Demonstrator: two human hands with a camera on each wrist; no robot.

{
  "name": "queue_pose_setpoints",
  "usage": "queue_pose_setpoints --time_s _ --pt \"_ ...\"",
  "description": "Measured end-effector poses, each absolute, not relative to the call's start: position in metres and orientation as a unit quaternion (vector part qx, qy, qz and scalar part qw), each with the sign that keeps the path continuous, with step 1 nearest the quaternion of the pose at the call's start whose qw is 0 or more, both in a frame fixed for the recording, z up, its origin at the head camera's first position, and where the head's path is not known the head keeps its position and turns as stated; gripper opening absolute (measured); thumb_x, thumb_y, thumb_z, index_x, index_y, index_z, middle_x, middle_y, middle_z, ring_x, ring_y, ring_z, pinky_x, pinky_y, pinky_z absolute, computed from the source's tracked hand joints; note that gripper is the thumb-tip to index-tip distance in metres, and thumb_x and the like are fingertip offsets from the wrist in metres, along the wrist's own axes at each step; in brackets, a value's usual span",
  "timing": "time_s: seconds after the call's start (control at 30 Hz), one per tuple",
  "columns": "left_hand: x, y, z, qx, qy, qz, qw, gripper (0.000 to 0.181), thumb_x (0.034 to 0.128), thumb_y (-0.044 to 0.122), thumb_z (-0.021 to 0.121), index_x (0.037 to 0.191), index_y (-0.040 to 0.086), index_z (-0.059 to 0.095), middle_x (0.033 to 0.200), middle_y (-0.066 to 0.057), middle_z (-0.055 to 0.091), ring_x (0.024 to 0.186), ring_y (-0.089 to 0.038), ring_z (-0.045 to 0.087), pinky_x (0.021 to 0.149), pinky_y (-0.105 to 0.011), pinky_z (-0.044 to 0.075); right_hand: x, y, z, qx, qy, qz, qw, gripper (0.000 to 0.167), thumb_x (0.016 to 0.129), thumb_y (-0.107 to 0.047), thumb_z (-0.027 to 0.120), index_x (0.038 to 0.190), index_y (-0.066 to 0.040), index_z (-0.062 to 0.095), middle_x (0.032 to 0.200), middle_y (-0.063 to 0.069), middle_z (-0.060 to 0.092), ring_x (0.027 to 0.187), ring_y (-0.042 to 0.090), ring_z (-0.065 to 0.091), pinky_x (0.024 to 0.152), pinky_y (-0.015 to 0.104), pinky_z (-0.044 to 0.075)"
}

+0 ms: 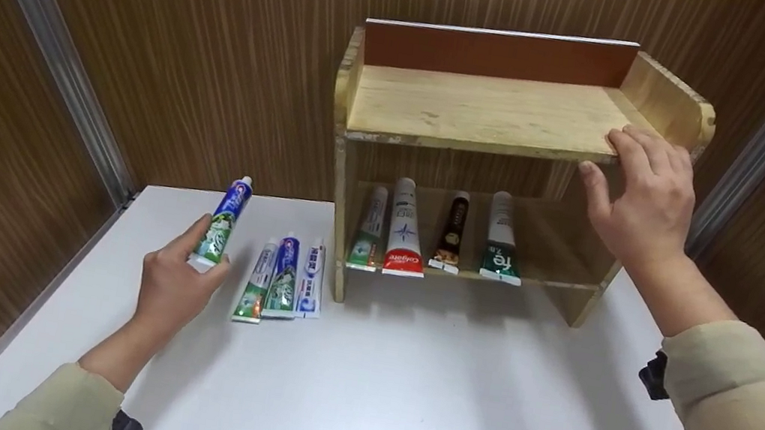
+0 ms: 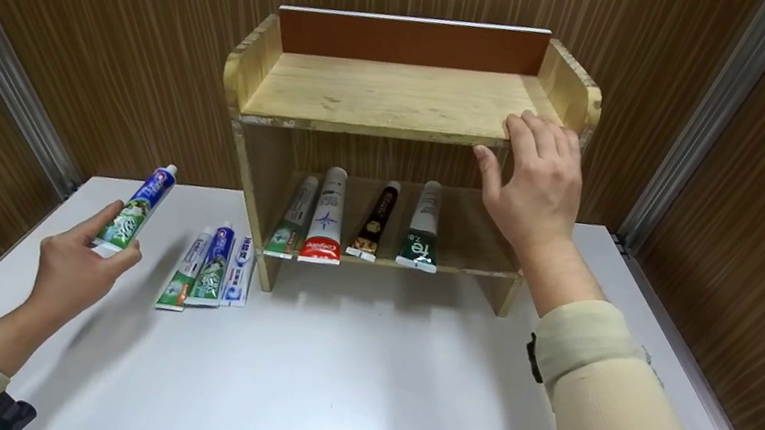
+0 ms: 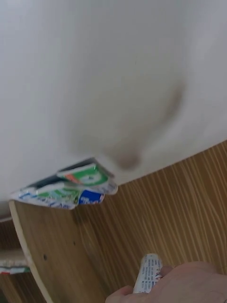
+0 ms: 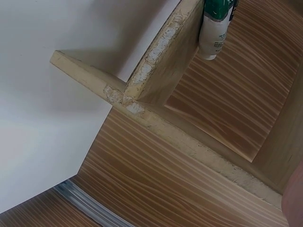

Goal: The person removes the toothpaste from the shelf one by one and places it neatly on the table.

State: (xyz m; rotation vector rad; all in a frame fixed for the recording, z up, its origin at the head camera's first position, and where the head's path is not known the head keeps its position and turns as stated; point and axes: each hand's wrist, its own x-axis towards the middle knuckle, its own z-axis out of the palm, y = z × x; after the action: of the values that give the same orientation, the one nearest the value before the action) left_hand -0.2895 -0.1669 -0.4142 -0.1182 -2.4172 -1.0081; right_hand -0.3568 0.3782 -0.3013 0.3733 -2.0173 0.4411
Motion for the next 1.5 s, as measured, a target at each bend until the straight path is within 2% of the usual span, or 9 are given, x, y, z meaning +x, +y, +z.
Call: queue_pose_setpoints --time_s 0.4,0.9,1.17,1.37,1.5 --pt "-0.292 -0.174 -0.445 -0.065 -0.908 -0.343 0.23 0.069 0.089 0.002 0.078 0.151 -0.009 0.05 0.147 -0.027 0.055 0.133 -0.043 0.059 0.103 -0.047 0.053 -0.358 0.379 -0.302 0.156 -0.831 0.188 0.499 0.047 0.099 -0.036 0.068 0.13 0.0 0.07 0.132 0.021 0.069 0.129 0.041 0.059 0.12 0.051 0.034" --pt "-0.29 -0.176 -0.463 -0.053 -0.922 -0.352 0.155 0.071 0.0912 0.002 0.075 0.155 -0.009 0.045 0.154 -0.027 0.049 0.142 -0.042 0.049 0.113 -0.047 0.045 -0.357 0.382 -0.302 0.16 -0.834 0.173 0.5 0.049 0.101 -0.038 0.065 0.131 0.001 0.069 0.133 0.021 0.068 0.129 0.04 0.059 0.118 0.052 0.035" --pt "-0.289 -0.176 -0.472 -0.064 -0.92 -0.349 0.168 0.068 0.0886 -0.001 0.077 0.15 -0.011 0.05 0.147 -0.029 0.055 0.136 -0.042 0.056 0.106 -0.048 0.051 -0.358 0.381 -0.302 0.164 -0.831 0.179 0.501 0.048 0.101 -0.037 0.066 0.13 0.0 0.07 0.132 0.022 0.068 0.128 0.043 0.059 0.119 0.053 0.035" --pt "-0.292 -0.176 -0.474 -0.061 -0.921 -0.352 0.155 0.068 0.0893 0.001 0.077 0.151 -0.01 0.05 0.147 -0.029 0.056 0.135 -0.04 0.058 0.106 -0.048 0.053 -0.356 0.382 -0.301 0.167 -0.833 0.169 0.5 0.049 0.102 -0.038 0.064 0.131 0.002 0.068 0.132 0.023 0.068 0.128 0.043 0.059 0.118 0.053 0.035" --pt "-0.293 -0.176 -0.474 -0.05 -0.926 -0.349 0.131 0.07 0.0906 0.003 0.075 0.153 -0.01 0.047 0.15 -0.029 0.053 0.119 -0.034 0.067 0.096 -0.045 0.057 -0.357 0.381 -0.3 0.161 -0.831 0.183 0.501 0.047 0.099 -0.036 0.068 0.13 0.001 0.07 0.131 0.022 0.069 0.127 0.043 0.059 0.118 0.052 0.035"
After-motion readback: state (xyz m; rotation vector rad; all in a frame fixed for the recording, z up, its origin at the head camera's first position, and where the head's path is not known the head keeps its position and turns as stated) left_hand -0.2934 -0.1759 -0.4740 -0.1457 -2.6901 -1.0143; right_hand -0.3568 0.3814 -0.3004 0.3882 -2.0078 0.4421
